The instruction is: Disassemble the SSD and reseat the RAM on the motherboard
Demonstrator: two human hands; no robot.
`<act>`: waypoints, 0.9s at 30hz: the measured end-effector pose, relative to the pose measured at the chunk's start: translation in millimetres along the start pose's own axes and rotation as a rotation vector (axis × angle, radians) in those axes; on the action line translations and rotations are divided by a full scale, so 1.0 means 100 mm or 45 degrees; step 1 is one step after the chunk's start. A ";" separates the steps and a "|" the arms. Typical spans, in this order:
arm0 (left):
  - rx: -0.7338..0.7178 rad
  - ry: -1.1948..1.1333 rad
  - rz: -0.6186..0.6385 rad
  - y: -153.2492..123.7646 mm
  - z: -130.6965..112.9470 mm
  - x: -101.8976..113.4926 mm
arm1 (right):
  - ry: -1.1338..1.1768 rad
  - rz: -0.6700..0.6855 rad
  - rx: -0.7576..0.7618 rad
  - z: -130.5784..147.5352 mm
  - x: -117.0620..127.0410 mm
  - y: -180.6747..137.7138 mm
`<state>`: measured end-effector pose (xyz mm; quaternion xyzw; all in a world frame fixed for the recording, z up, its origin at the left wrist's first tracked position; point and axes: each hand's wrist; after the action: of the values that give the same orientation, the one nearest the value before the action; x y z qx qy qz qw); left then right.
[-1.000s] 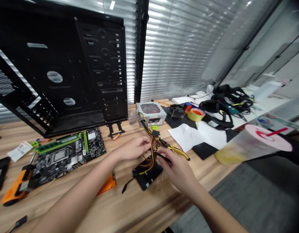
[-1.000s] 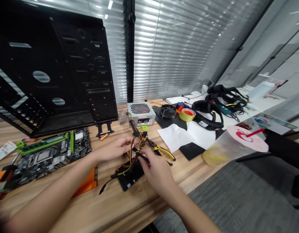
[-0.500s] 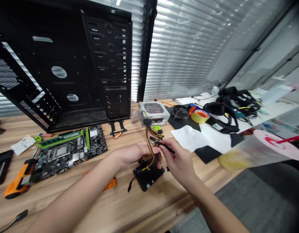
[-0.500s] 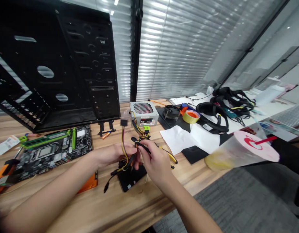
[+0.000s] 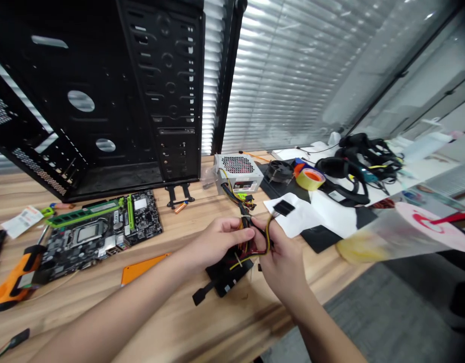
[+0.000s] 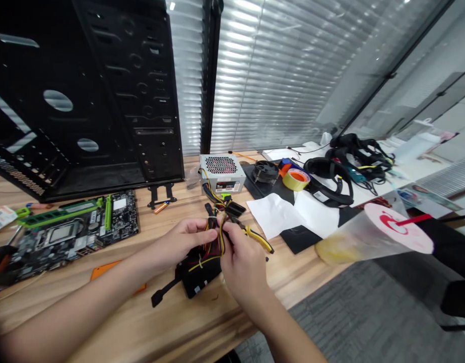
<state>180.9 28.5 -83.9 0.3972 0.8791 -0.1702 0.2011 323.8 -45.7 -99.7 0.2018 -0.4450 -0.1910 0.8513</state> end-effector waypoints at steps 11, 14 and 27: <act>0.012 -0.069 -0.025 0.02 0.03 -0.01 | -0.030 0.066 0.151 0.02 0.19 -0.02; 0.020 0.018 -0.031 0.02 0.02 0.01 | -0.008 0.184 0.174 0.03 0.28 0.04; 0.055 0.094 0.056 0.02 -0.02 0.04 | 0.021 0.354 0.214 -0.04 0.40 0.14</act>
<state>179.0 33.3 -84.1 0.4267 0.8732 -0.1697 0.1635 350.3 -53.1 -67.6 0.2104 -0.4763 -0.0318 0.8532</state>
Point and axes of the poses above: each hand's wrist, its own y-axis towards the middle knuckle, its own x-axis out of the back of the hand, z = x × y, and after that the axes turned 12 degrees about -y, right-handed
